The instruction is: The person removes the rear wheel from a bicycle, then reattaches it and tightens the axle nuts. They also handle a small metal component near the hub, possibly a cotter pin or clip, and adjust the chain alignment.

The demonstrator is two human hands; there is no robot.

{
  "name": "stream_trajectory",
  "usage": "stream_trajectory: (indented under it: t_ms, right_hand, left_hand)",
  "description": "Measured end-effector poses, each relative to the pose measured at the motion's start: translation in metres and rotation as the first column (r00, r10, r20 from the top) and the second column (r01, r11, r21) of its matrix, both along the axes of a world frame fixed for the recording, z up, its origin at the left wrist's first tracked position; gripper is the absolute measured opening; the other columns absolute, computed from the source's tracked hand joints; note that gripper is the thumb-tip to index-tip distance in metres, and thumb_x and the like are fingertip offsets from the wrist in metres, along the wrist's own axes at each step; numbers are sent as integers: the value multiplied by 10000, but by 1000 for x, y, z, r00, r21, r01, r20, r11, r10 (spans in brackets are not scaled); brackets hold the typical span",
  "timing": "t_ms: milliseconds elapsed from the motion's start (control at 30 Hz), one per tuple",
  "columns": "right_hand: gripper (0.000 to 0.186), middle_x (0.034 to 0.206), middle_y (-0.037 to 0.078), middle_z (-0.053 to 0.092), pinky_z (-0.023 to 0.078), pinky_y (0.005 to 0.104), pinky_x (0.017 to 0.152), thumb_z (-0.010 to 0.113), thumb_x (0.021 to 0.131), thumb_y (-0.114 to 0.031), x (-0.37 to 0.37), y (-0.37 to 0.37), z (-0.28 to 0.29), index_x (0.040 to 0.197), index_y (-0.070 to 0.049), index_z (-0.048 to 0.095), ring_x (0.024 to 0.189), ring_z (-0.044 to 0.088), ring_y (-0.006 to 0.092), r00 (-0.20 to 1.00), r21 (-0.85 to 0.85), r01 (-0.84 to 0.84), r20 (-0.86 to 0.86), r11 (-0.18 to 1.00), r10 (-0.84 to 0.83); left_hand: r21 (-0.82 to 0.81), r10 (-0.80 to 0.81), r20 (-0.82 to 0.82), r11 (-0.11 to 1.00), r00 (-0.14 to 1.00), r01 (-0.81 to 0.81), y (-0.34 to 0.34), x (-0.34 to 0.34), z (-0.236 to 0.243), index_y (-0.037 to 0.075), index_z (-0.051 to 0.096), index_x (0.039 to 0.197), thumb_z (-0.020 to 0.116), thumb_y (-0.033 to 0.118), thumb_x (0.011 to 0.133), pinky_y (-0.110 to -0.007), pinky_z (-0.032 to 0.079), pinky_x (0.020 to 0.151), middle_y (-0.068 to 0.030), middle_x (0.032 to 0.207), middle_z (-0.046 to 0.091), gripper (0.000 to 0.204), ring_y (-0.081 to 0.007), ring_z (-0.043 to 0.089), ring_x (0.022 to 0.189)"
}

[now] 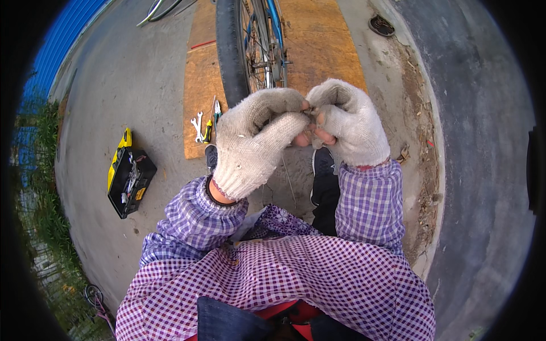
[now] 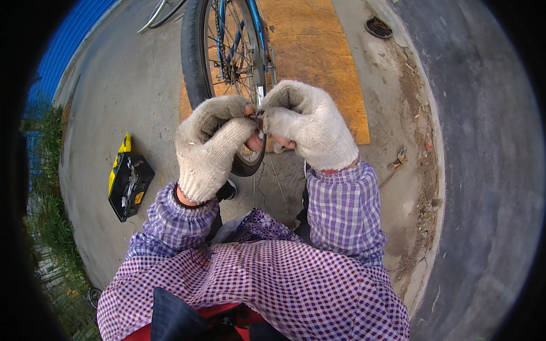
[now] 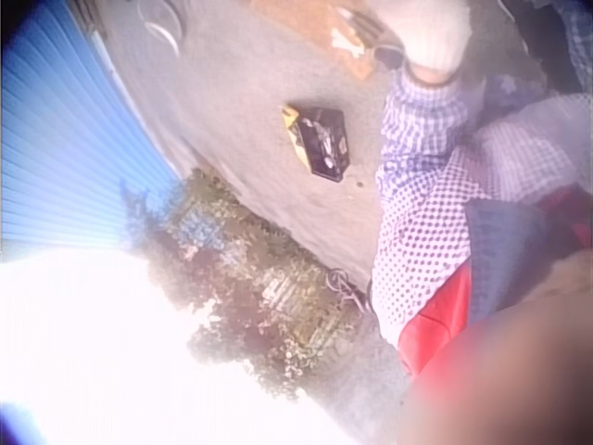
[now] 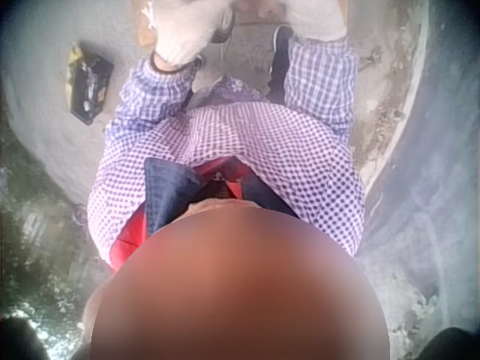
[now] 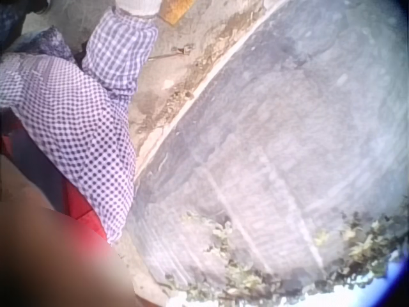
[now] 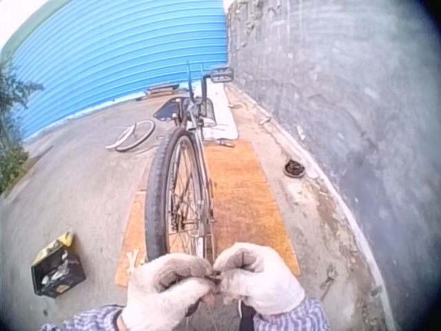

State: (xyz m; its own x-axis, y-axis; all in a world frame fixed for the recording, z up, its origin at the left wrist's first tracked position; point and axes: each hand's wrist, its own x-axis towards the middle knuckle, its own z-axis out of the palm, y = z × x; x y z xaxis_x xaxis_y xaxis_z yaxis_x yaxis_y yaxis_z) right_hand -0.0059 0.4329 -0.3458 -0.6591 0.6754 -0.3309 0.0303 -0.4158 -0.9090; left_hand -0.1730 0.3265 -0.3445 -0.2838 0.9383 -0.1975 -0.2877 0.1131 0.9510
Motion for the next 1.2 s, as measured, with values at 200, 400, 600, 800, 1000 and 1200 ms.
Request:
stream_trajectory:
  t_ms: [200, 400, 600, 800, 1000, 1200]
  right_hand:
    - [126, 782, 46, 679, 491, 250, 540, 711, 942, -82, 1, 1, 2, 1031, 6, 705, 614, 583, 67, 999, 9, -10, 38, 1000, 10]
    - [129, 801, 42, 688, 478, 232, 536, 731, 939, -106, 2, 2, 2, 1026, -12, 714, 619, 582, 56, 996, 69, -23, 86, 997, 17]
    - [142, 793, 37, 678, 460, 230, 525, 735, 939, -111, 3, 1, -1, 1028, -4, 713, 610, 570, 56, 997, 58, -23, 70, 998, 19]
    - [146, 758, 37, 650, 432, 239, 512, 723, 944, -98, 1, -1, -6, 1030, 17, 703, 588, 541, 60, 1000, 38, -14, 27, 999, 13]
    - [154, 695, 20, 585, 393, 259, 494, 678, 969, -105, 0, -3, -5, 1039, 31, 673, 553, 487, 67, 1000, 1, -1, -14, 1000, 1]
    - [162, 690, 22, 580, 388, 257, 494, 657, 975, -108, -2, -2, -6, 1050, 35, 668, 547, 484, 71, 999, -13, 22, -23, 1000, -22]
  left_hand:
    - [-1, -38, -131, 999, 991, 38, 2, 0, -2, -34, 698, 1191, 715, 35, 962, -266, 597, 712, -124, 979, 766, 240, -142, 737, 802]
    - [17, -53, -203, 998, 978, 57, 2, 0, -5, -38, 696, 1186, 717, 27, 954, -265, 604, 700, -130, 996, 767, 242, -140, 742, 797]
    - [-30, -57, -160, 998, 985, 53, 1, 0, -3, -14, 710, 1160, 770, 128, 938, -284, 614, 716, -108, 960, 772, 271, -141, 754, 827]
    - [-26, -29, -215, 999, 976, 24, 0, 2, -2, -15, 712, 1147, 798, 122, 920, -278, 622, 718, -117, 963, 772, 279, -138, 753, 827]
    - [30, 0, -119, 1000, 993, 3, -2, 4, -1, -36, 692, 1150, 771, 13, 917, -277, 623, 703, -126, 969, 763, 251, -151, 745, 798]
    - [51, 32, -34, 998, 999, -30, -1, 4, -3, -43, 688, 1154, 735, 8, 946, -274, 616, 697, -126, 968, 756, 220, -151, 744, 800]
